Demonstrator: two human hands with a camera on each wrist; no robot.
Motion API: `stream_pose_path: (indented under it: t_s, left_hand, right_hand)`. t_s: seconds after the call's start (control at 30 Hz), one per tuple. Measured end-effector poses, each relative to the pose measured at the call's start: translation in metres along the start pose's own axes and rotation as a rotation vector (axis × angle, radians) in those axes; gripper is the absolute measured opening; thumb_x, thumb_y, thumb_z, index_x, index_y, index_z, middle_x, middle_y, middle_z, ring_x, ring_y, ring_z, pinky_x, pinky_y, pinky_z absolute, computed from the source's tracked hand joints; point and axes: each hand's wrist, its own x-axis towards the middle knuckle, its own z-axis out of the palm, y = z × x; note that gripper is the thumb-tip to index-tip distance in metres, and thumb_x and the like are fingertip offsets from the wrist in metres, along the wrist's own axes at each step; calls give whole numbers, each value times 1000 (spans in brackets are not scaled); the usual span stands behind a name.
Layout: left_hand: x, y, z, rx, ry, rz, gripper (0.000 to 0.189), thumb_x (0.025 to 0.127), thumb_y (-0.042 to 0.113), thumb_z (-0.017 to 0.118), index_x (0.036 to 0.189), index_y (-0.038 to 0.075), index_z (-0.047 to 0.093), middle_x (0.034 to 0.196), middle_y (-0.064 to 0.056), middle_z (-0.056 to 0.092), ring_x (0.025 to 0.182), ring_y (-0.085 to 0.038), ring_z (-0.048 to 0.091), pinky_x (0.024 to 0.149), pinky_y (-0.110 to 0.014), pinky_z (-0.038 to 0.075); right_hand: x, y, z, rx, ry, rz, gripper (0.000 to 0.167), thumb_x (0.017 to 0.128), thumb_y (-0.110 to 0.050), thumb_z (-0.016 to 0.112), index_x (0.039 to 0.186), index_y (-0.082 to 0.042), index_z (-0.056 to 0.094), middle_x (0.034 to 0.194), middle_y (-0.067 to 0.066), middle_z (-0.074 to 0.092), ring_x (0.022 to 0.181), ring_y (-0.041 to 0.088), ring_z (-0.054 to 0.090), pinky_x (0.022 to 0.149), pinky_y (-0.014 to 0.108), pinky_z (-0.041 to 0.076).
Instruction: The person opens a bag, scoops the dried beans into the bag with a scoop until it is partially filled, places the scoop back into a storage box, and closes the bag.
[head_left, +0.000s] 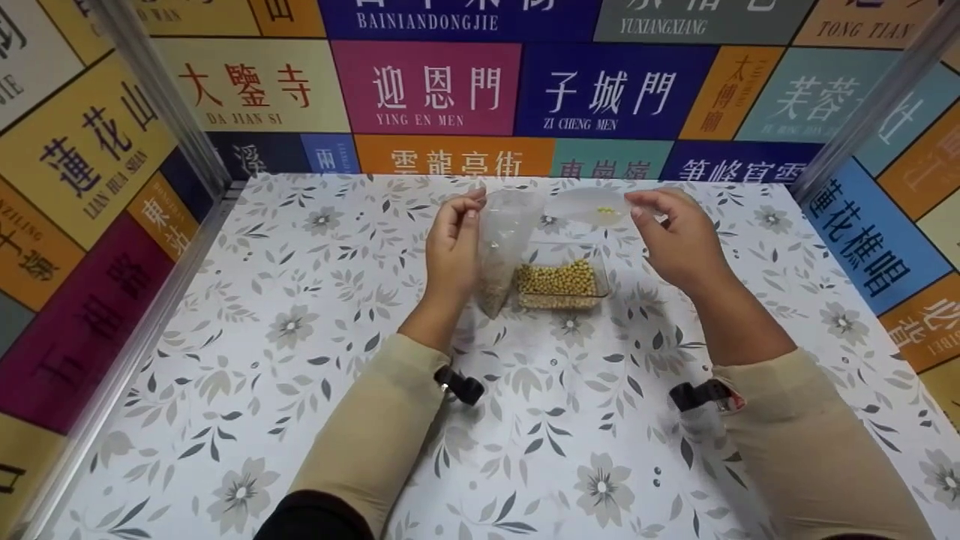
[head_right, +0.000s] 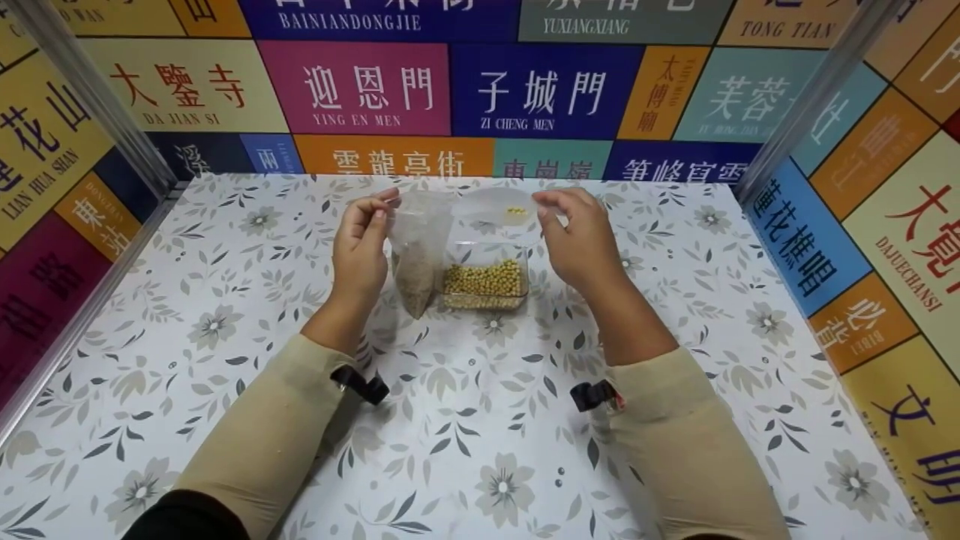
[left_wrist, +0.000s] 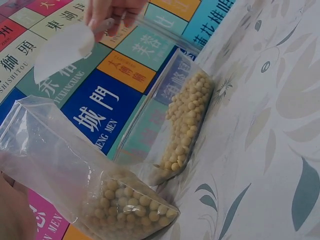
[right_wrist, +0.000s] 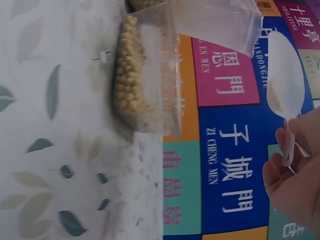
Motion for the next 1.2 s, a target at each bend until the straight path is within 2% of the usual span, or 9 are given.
stream_pose_path:
  t_s: [0.1,0.2,0.33,0.43,0.7,0.87,1.2]
  left_hand:
    - [0,0,0,-8,3,-8,16,113,8,47,117,1,61,145,-12,67,140,-21,63,124,-26,46]
    - [1,0,0,-12,6,-15,17,114,9,46,117,1,61,146,-11,67,141,-20,62,124,-26,46]
    - [1,0,1,-2,13,-20,18,113,9,47,118,1,61,145,-10,68,141,-20,63,124,-26,46]
    - [1,1,0,-5,19,-29,17,113,8,47,117,1,62,145,-9,68,141,-19,62,124,-25,45]
    - [0,2,-1,-14,7,-25,18,114,9,45,118,-1,60,146,-14,66,141,-21,62,125,-27,45]
    - [2,3,0,-12,14,-16,17,114,8,46,116,1,61,144,-14,67,139,-22,64,123,-27,47]
    - [2,1,0,-22,25,-5,16,112,6,47,115,-1,61,144,-19,66,139,-24,64,123,-27,47]
  right_hand:
    - [6,-14,-1,-46,13,-31,39,113,-37,52,144,-19,67,148,5,59,137,24,52,102,40,47]
    - [11,-28,-2,-107,9,-61,38,113,-34,52,145,-18,66,150,5,57,140,26,50,106,46,48]
    - [19,-46,-1,-210,-11,-98,38,114,-32,51,146,-20,66,152,4,56,147,29,43,119,55,43]
    - [24,-58,0,-271,-41,-133,37,114,-31,50,146,-19,66,152,5,56,149,30,40,124,58,38]
    - [35,-76,5,-373,-63,-230,33,113,-21,52,140,-15,70,146,9,61,145,34,43,123,58,37]
    - [42,-82,6,-393,-80,-233,33,112,-18,53,139,-13,70,145,10,61,145,35,43,123,58,36]
    - [47,-94,10,-348,-92,-226,33,112,-17,54,140,-12,70,147,7,60,146,32,41,123,53,38]
